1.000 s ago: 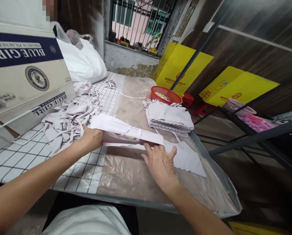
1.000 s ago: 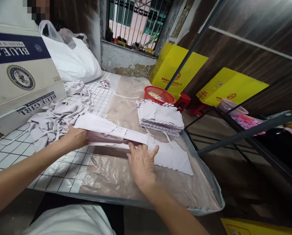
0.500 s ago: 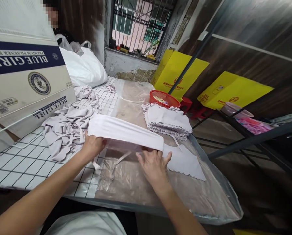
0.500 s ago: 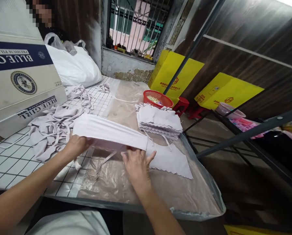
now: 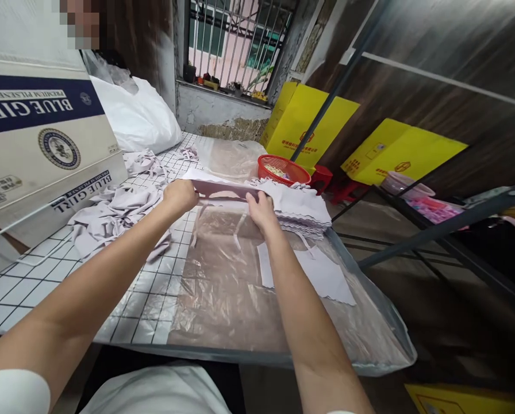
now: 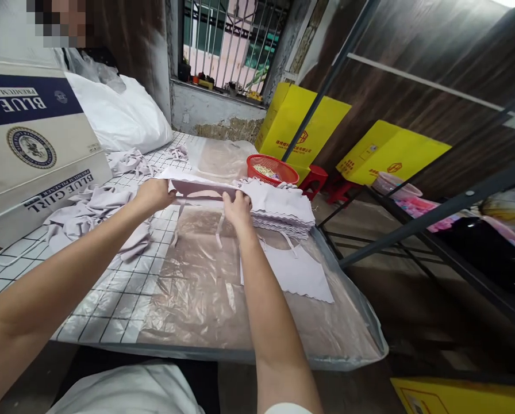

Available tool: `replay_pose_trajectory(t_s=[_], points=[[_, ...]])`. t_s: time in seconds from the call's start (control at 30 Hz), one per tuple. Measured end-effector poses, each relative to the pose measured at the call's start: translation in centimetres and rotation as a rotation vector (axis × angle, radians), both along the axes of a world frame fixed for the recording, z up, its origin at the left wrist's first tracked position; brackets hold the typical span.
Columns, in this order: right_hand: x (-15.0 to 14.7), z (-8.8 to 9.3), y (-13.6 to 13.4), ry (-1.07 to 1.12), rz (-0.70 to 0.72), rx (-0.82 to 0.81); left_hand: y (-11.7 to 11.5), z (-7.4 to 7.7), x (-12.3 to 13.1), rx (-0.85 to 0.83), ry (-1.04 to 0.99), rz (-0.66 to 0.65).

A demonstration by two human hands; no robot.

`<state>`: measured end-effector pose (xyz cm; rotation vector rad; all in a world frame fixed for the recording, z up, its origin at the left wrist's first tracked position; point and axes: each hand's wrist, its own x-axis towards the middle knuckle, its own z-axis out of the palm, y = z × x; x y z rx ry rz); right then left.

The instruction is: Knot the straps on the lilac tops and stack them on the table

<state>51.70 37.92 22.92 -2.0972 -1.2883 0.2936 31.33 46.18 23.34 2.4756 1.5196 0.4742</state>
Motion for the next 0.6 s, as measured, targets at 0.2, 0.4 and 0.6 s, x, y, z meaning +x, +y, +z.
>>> replay_pose_trajectory(t_s=[0.2, 0.4, 0.6], points=[[-2.5, -4.7, -8.1, -0.282, 0.134, -0.148, -7.9, -4.4, -2.2, -0.063, 0.293, 0.032], [-0.5, -5.5, -14.7, 0.126, 0.472, -0.253, -13.8, -5.8, -8.9, -0.33, 0.265, -0.685], [-1.0, -4.4, -11.2, -0.432, 0.393, -0.279, -9.6, -4.6, -7.8, -0.119, 0.281, -0.476]])
